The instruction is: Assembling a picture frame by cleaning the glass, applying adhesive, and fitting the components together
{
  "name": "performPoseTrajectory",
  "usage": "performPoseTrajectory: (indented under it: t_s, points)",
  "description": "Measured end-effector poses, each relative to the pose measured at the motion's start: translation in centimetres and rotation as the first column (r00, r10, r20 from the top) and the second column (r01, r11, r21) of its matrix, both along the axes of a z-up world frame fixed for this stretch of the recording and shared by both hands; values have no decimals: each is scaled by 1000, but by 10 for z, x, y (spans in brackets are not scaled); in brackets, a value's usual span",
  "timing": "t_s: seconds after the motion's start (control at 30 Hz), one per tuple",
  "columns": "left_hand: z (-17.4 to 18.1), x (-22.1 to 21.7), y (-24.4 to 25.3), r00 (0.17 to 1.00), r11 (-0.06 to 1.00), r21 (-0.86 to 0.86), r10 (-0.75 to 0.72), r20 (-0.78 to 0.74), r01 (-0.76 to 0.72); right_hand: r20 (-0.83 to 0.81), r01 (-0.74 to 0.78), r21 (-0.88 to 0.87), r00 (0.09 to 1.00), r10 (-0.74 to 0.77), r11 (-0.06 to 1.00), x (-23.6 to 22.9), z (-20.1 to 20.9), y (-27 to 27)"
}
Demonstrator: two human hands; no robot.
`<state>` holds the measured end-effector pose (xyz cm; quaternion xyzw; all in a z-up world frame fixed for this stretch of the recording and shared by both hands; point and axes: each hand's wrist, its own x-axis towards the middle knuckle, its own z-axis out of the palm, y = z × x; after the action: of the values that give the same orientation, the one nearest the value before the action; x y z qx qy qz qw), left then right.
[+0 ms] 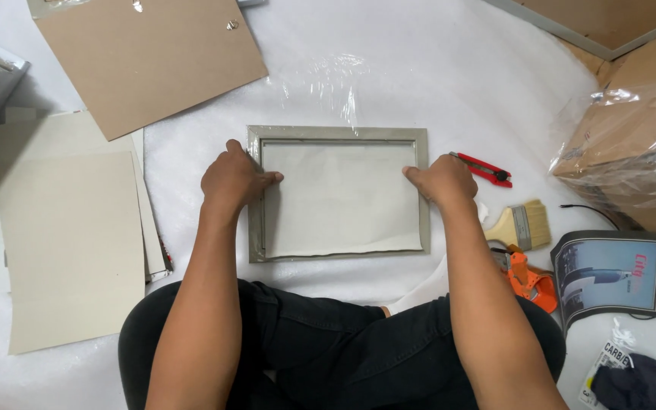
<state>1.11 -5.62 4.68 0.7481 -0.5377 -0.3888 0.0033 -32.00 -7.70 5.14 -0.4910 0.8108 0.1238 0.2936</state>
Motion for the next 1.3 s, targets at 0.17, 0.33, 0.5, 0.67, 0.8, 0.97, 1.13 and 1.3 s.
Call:
performPoseTrajectory:
  t_s: [0.17, 0.33, 0.5, 0.67, 0.8, 0.97, 1.13, 1.3]
  points:
    - [-12, 5, -3, 999, 999, -27, 39, -7, -39, -8, -2, -43, 1000, 1, 999, 0, -17, -2]
    - [-23, 6, -6, 999, 996, -80, 51, 19, -49, -34, -26, -43, 999, 25, 999, -5, -28, -5]
    - [-24, 8, -5, 996, 989, -114, 91, -1, -91, -68, -95, -55, 993, 91, 994, 0, -17, -2]
    - [-28, 6, -5, 994, 986, -126, 104, -16, -105, -52, -79, -65, 996, 75, 995, 2, -17, -2]
    - [-39, 11, -4, 995, 985, -140, 98, -26, -100, -62, -66, -82, 996, 61, 994, -4, -29, -3]
    - [-36, 11, -1, 994, 987, -127, 89, -67, -97, -35, -93, -76, 995, 90, 993, -4, -21, -1]
    - [-35, 9, -4, 996, 991, -119, 53, -69, -61, -18, -129, -91, 992, 128, 987, -1, -16, -2]
    - [-40, -18, -2, 942, 891, -375, -144, 302, 257, -140, -113, -50, 985, 105, 992, 0, -25, -10]
